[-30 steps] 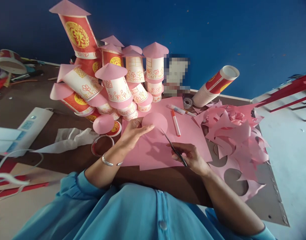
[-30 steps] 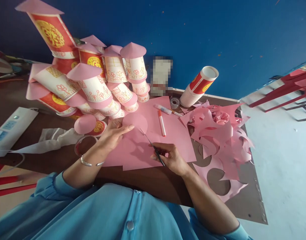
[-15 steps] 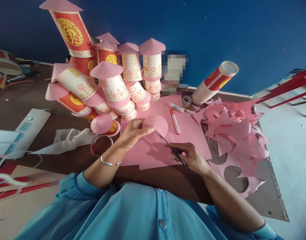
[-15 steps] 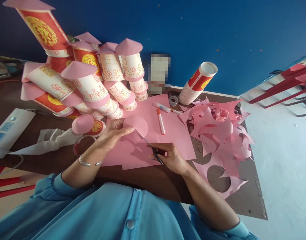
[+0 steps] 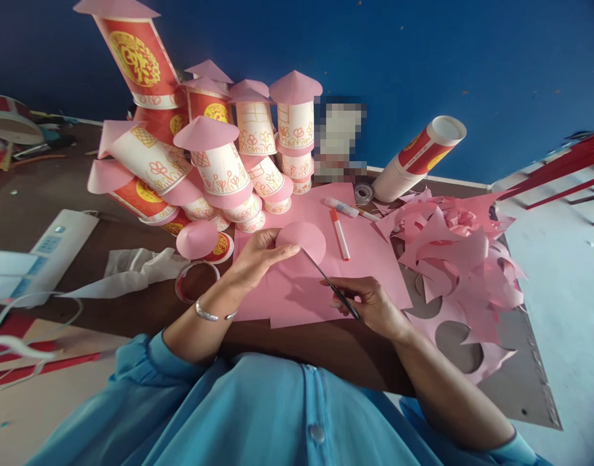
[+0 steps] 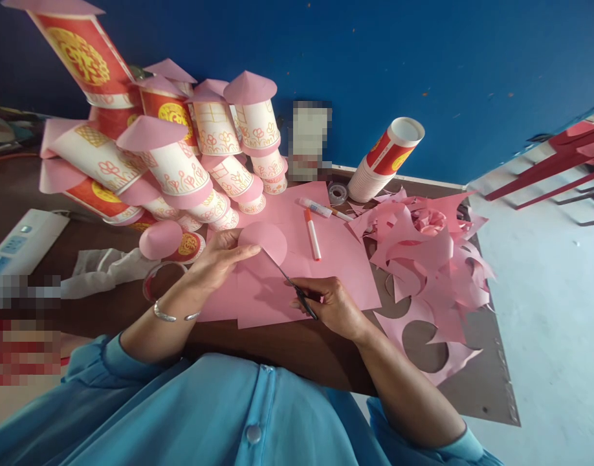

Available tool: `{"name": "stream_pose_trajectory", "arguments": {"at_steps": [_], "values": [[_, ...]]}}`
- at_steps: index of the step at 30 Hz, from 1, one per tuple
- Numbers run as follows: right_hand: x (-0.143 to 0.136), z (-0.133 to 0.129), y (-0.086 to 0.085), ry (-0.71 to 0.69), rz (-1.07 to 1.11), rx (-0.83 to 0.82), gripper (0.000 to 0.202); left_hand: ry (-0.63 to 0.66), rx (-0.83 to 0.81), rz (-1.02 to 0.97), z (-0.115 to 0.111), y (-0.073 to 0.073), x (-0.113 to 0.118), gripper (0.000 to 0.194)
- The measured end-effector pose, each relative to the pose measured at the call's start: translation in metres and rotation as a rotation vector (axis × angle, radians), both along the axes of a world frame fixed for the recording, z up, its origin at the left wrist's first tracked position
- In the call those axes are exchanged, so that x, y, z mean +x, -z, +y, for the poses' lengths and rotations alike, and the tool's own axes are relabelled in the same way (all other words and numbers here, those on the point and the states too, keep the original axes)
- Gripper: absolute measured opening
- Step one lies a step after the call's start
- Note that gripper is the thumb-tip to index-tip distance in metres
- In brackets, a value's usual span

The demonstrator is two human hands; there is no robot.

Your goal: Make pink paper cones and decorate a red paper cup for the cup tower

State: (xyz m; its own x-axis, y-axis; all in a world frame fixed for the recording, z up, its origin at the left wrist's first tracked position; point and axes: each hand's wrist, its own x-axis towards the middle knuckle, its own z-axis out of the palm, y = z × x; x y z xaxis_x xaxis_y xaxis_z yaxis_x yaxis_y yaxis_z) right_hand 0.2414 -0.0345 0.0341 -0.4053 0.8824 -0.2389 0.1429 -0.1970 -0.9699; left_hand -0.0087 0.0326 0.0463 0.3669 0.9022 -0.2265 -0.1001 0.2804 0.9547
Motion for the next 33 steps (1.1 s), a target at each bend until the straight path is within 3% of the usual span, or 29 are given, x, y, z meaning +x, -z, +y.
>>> {"name": "stream_pose_trajectory", "arguments": {"at_steps": [13, 22, 29, 33], "values": [[-0.002, 0.0, 0.002, 0.013, 0.007, 0.001, 0.047, -0.011, -0.013, -0.008, 0.0, 0.0, 0.001, 0.032], [-0.001, 0.0, 0.009, 0.032, -0.085, 0.052, 0.046, -0.087, 0.024, -0.116, 0.001, 0.0, 0.003, 0.019], [0.004, -0.001, 0.019, 0.154, -0.589, 0.426, 0.027, -0.095, 0.005, -0.177, 0.002, 0.002, 0.004, 0.019], [0.008, 0.005, 0.016, 0.142, -0.789, 0.636, 0.02, -0.111, 0.017, -0.154, 0.001, 0.002, 0.006, 0.022]]}}
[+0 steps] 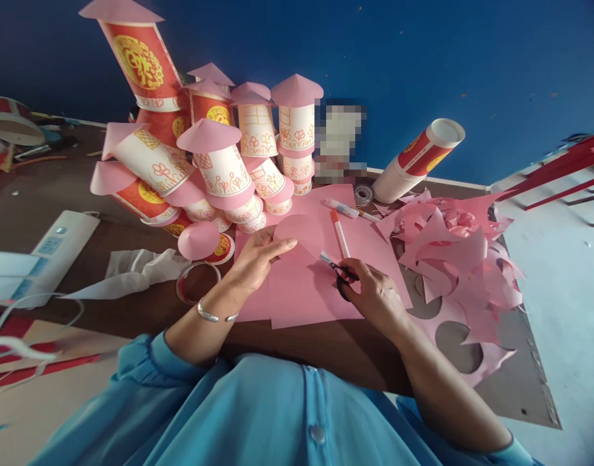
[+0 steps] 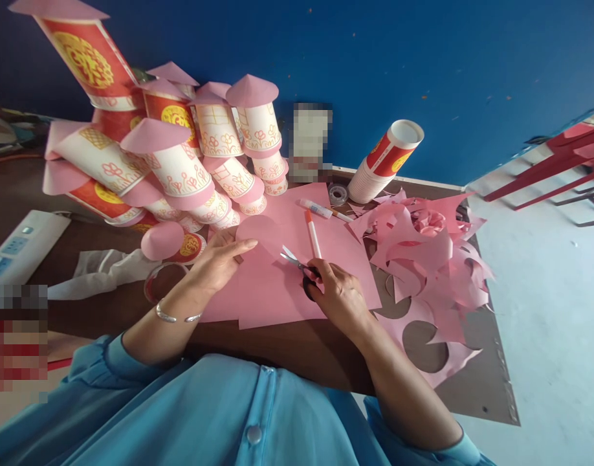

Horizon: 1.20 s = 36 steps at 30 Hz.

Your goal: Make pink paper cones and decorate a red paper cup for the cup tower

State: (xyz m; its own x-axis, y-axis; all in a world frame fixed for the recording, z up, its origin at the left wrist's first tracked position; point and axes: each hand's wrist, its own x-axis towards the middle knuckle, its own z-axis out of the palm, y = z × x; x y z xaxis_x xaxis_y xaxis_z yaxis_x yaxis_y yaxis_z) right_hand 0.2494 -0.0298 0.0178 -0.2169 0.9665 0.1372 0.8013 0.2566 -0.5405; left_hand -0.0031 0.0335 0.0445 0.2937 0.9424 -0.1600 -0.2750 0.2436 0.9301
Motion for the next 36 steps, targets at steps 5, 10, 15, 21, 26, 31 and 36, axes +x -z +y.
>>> {"name": "stream_pose_trajectory", "arguments": {"at_steps": [5, 10, 15, 21, 26, 31, 36], "values": [[0.015, 0.008, -0.009, -0.005, -0.132, 0.154, 0.033, -0.013, -0.052, 0.019, -0.001, 0.003, -0.002, 0.023], [0.04, 0.015, -0.017, 0.056, -0.268, 0.14, 0.046, -0.037, -0.096, -0.046, -0.001, 0.005, 0.0, 0.021], [0.058, 0.023, -0.018, 0.19, -0.417, 0.002, 0.034, -0.113, -0.09, -0.012, -0.002, 0.005, 0.004, 0.023], [0.059, 0.023, -0.02, 0.113, -0.514, -0.029, 0.037, -0.084, -0.067, -0.04, -0.004, 0.007, 0.006, 0.023], [0.058, 0.023, -0.035, 0.083, -0.638, -0.162, 0.036, -0.05, -0.056, -0.054, -0.007, 0.006, 0.009, 0.026], [0.063, 0.029, -0.05, -0.023, -0.627, -0.25, 0.035, -0.005, -0.01, 0.091, -0.007, 0.003, 0.011, 0.035], [0.048, 0.037, -0.057, 0.101, -0.558, -0.069, 0.032, -0.053, 0.034, 0.258, -0.004, 0.006, 0.013, 0.038]]}}
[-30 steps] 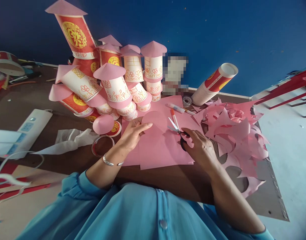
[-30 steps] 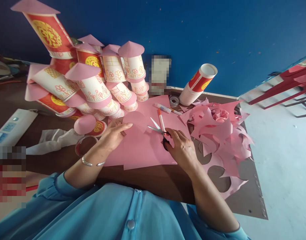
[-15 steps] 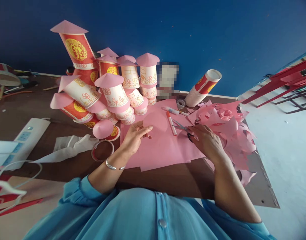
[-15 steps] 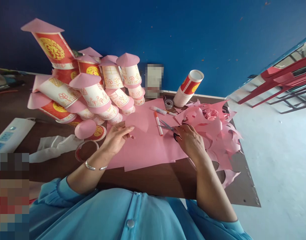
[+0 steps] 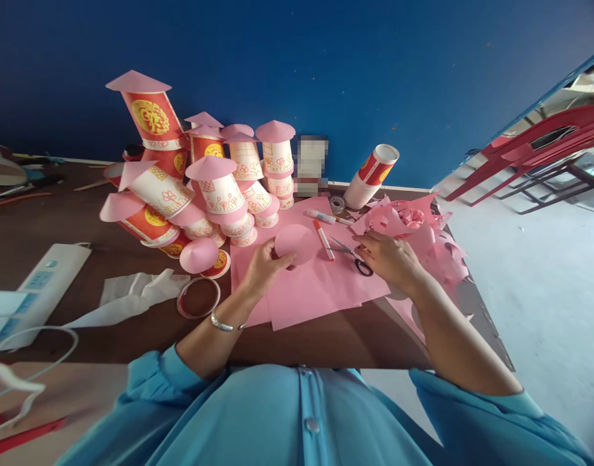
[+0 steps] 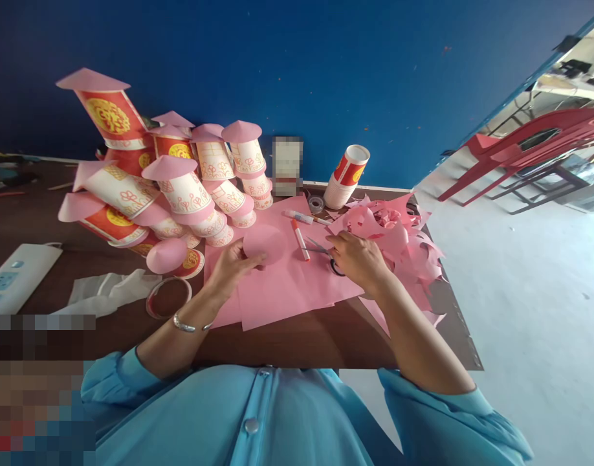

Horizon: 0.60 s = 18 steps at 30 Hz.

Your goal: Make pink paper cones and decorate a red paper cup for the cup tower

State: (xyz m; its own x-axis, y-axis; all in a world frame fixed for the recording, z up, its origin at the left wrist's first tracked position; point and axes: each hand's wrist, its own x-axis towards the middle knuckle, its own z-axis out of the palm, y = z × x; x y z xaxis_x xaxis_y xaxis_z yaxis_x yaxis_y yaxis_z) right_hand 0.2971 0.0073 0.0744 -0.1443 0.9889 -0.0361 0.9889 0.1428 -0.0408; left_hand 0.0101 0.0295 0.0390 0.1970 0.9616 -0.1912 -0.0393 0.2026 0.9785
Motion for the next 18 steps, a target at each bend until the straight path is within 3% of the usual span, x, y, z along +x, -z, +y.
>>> {"name": "stream_pose_trajectory", "arguments": {"at_steps": [3, 6, 8, 11, 15, 18], "values": [[-0.023, 0.007, 0.006, -0.062, 0.289, 0.051, 0.027, 0.006, 0.028, 0.042, 0.0, 0.0, 0.003, 0.036], [-0.047, 0.015, 0.019, -0.127, 0.689, -0.085, 0.037, 0.018, 0.013, 0.016, -0.001, 0.0, 0.005, 0.043], [-0.059, 0.02, 0.027, -0.145, 0.839, -0.183, 0.046, 0.027, 0.0, 0.014, -0.001, 0.002, 0.005, 0.052], [-0.068, 0.026, 0.035, -0.107, 0.849, -0.25, 0.052, 0.034, 0.09, 0.163, 0.0, 0.007, 0.001, 0.057], [-0.066, 0.025, 0.034, -0.177, 0.76, -0.343, 0.039, 0.098, 0.319, 0.534, 0.001, 0.016, -0.005, 0.037], [-0.063, 0.021, 0.031, -0.152, 0.554, -0.247, 0.024, 0.131, 0.399, 0.665, 0.003, 0.022, -0.007, 0.03]]}}
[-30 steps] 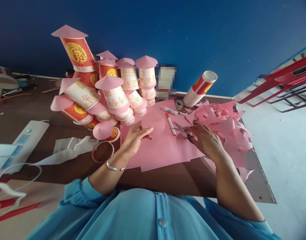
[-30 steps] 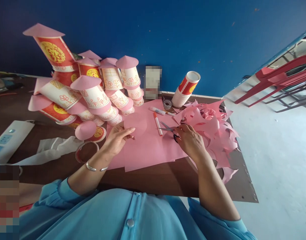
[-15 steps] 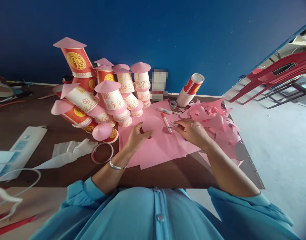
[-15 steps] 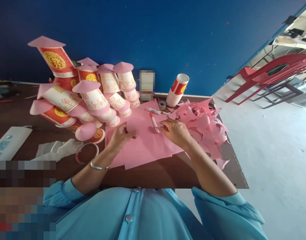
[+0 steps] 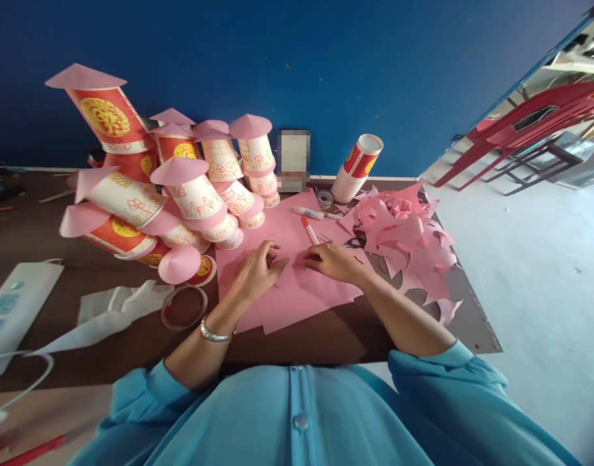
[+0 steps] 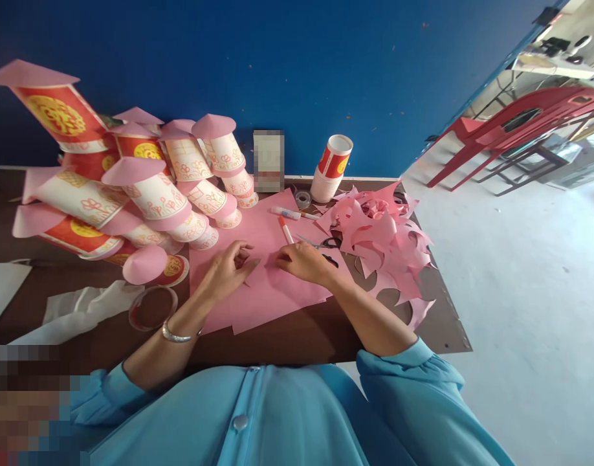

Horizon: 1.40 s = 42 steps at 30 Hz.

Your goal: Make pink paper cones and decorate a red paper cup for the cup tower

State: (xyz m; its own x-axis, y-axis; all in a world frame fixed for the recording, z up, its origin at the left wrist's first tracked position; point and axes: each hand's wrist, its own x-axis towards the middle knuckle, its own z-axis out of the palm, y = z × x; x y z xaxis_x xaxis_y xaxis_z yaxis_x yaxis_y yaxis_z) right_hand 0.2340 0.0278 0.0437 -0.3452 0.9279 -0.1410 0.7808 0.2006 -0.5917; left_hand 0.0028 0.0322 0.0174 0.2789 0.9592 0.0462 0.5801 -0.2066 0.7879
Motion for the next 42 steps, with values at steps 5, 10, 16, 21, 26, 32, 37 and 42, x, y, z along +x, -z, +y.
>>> {"name": "stream_pose_trajectory", "arguments": {"at_steps": [5, 10, 16, 21, 26, 32, 37, 42], "values": [[0.007, 0.003, -0.003, 0.209, -0.301, 0.228, 0.025, -0.007, 0.219, 0.153, 0.0, 0.001, 0.0, 0.029], [0.015, 0.033, 0.0, 0.216, -0.43, 0.317, 0.031, 0.017, 0.335, 0.14, 0.001, 0.003, 0.001, 0.027], [0.011, 0.07, 0.004, 0.218, -0.465, 0.297, 0.035, 0.008, 0.302, 0.055, 0.006, 0.015, 0.0, 0.025], [0.01, 0.058, -0.005, 0.171, -0.278, 0.372, 0.028, -0.084, 0.382, -0.12, 0.008, 0.009, 0.0, 0.04], [0.011, 0.03, -0.003, -0.14, 0.263, 0.259, 0.019, -0.022, 0.239, -0.221, 0.003, -0.001, 0.001, 0.042], [0.01, 0.014, -0.003, -0.034, 0.63, -0.035, 0.033, -0.009, 0.121, -0.276, -0.005, -0.014, 0.004, 0.028], [0.009, 0.011, -0.011, 0.06, 0.654, 0.062, 0.035, -0.103, 0.038, -0.443, -0.003, -0.018, 0.003, 0.026], [0.023, 0.016, -0.007, 0.282, 0.894, 0.122, 0.035, -0.244, -0.024, -0.52, 0.01, -0.009, -0.008, 0.029]]}}
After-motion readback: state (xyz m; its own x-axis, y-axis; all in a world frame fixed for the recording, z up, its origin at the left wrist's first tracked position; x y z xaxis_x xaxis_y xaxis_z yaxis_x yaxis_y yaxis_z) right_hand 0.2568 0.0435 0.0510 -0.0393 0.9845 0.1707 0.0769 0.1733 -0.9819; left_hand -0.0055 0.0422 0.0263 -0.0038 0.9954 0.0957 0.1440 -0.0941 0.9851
